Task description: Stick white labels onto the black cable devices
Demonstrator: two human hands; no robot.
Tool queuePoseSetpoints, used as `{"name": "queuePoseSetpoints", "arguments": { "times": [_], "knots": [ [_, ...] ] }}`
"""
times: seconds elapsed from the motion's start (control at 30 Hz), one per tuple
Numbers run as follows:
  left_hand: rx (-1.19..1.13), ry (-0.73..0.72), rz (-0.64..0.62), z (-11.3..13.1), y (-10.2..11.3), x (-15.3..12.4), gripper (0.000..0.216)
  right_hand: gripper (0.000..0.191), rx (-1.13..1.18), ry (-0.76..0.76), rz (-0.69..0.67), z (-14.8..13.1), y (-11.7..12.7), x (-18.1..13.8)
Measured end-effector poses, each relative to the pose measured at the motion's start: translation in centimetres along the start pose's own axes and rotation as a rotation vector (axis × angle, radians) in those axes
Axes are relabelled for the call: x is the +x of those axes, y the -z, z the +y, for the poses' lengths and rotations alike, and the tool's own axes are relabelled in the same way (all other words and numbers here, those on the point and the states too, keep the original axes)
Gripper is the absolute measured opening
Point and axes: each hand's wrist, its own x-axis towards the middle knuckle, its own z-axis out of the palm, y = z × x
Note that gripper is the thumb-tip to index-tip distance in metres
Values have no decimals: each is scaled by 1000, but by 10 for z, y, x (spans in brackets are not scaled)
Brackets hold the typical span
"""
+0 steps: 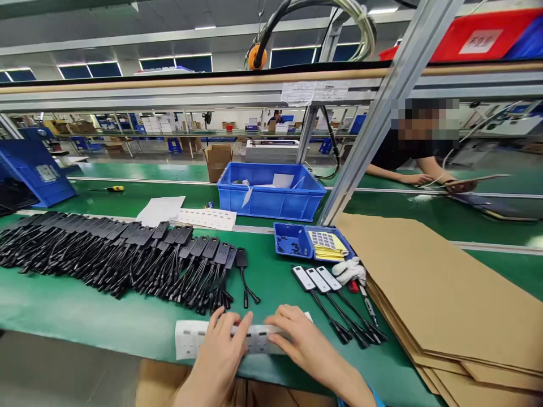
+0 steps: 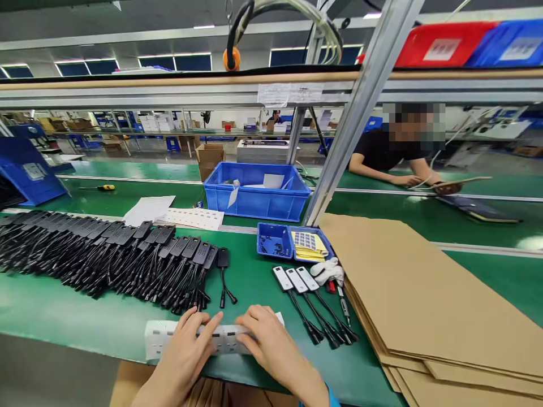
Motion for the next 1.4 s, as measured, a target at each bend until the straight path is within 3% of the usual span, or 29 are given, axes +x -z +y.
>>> {"name": "queuePoseSetpoints", "arguments": {
  "times": [0.13,0.3,0.43,0.53,0.63,0.77,0.9,1.03,1.2,1.4],
  "knots": [
    [45,-69,178,15,5,-9,37,24,-141,219,129,-5,2,-13],
    [61,-52,224,20,-23,-26,41,21,-198,235,25,0,-17,-26],
    [71,17,-67,15,-31,-31,23,19,-75,138,-74,3,-30,-29],
    [52,168,-353,14,-19,-21,16,18,29,35,-107,-1,-31,-28],
    [-5,301,-518,16,-5,-4,20,18,61,-37,-107,-9,-28,-25],
    [-108,353,-568,16,7,9,19,16,20,-67,-116,-15,-33,-17],
    [-279,345,-532,6,15,6,10,22,-8,-114,-154,-13,-40,-7],
    [-139,359,-602,2,22,6,12,26,-81,-137,-189,-13,-41,-2],
    [83,407,-732,9,19,20,18,14,-141,-91,-193,-18,-41,3],
    [-158,320,-659,-12,34,14,7,18,-234,-150,-301,-25,-36,14]
  ]
}}
